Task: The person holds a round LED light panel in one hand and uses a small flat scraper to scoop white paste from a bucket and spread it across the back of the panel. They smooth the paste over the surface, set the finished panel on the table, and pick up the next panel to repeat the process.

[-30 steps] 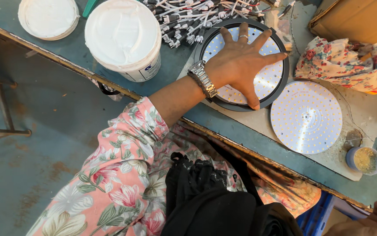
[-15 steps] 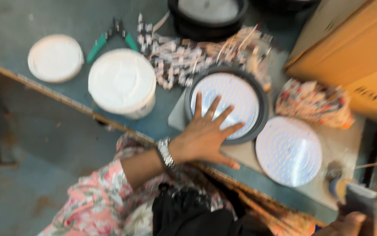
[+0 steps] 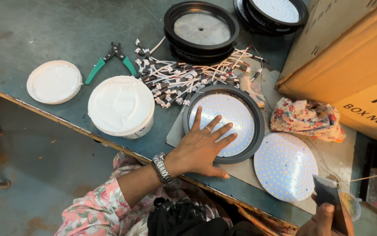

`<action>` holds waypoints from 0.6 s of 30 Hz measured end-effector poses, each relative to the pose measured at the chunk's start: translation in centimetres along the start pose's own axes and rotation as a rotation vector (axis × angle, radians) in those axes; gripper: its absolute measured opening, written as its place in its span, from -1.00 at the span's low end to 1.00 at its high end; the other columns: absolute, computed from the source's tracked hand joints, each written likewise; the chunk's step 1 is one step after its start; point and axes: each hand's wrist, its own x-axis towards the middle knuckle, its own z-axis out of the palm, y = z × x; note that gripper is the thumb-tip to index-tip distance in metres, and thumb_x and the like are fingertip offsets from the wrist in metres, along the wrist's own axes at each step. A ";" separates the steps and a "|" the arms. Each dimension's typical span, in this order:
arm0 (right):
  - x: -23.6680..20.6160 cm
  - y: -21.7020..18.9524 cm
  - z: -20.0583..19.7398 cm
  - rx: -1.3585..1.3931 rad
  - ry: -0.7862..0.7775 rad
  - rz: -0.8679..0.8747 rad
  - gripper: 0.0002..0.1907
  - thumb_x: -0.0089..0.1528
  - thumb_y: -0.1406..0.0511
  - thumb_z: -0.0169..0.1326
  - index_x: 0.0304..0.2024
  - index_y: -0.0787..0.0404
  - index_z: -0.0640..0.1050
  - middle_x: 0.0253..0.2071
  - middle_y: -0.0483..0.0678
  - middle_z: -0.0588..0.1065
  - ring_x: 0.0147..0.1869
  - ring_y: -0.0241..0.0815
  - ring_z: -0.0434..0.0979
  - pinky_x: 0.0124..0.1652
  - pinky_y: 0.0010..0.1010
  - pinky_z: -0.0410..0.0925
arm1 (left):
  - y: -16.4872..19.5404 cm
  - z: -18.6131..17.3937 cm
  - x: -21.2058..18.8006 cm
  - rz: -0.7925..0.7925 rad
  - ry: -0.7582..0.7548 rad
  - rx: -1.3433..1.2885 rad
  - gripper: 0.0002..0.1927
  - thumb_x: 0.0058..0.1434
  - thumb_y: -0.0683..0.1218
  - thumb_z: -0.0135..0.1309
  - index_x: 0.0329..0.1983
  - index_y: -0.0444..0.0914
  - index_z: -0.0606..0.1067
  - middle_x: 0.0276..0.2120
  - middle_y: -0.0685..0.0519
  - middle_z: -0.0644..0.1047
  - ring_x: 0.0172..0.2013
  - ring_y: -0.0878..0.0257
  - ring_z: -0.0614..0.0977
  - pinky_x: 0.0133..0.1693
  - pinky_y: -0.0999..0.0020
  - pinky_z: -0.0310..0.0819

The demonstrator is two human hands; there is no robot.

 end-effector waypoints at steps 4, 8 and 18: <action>-0.4 -4.2 2.1 -0.011 -0.025 0.054 -0.40 0.52 0.17 0.06 0.30 0.67 0.36 0.18 0.31 0.46 0.22 0.01 0.51 0.29 -0.25 0.38 | 0.2 -0.1 -0.1 0.010 0.072 0.010 0.06 -0.06 0.51 0.13 0.41 -0.15 0.27 0.41 -0.10 0.25 0.43 -0.18 0.11 0.27 -0.62 -0.54; -0.5 -3.6 1.4 0.019 -0.053 -0.038 -0.37 0.55 0.10 0.08 0.30 0.63 0.36 0.25 0.27 0.45 0.24 -0.04 0.53 0.21 -0.32 0.39 | 1.0 0.9 -2.2 -0.069 0.284 -0.013 -0.31 -0.01 0.20 0.29 0.20 -0.09 0.51 0.33 -0.03 0.36 0.41 -0.19 0.18 0.21 -0.70 -0.43; -1.1 -0.9 -1.5 0.032 0.019 -0.076 -0.31 0.50 0.02 0.07 0.35 0.54 0.36 0.16 0.22 0.52 0.14 -0.14 0.54 0.14 -0.47 0.39 | 1.2 2.7 -1.9 0.034 0.646 -0.092 -0.69 0.13 -0.03 0.32 -0.04 -0.13 0.64 0.17 0.25 0.54 0.41 0.06 0.32 0.24 -0.19 0.28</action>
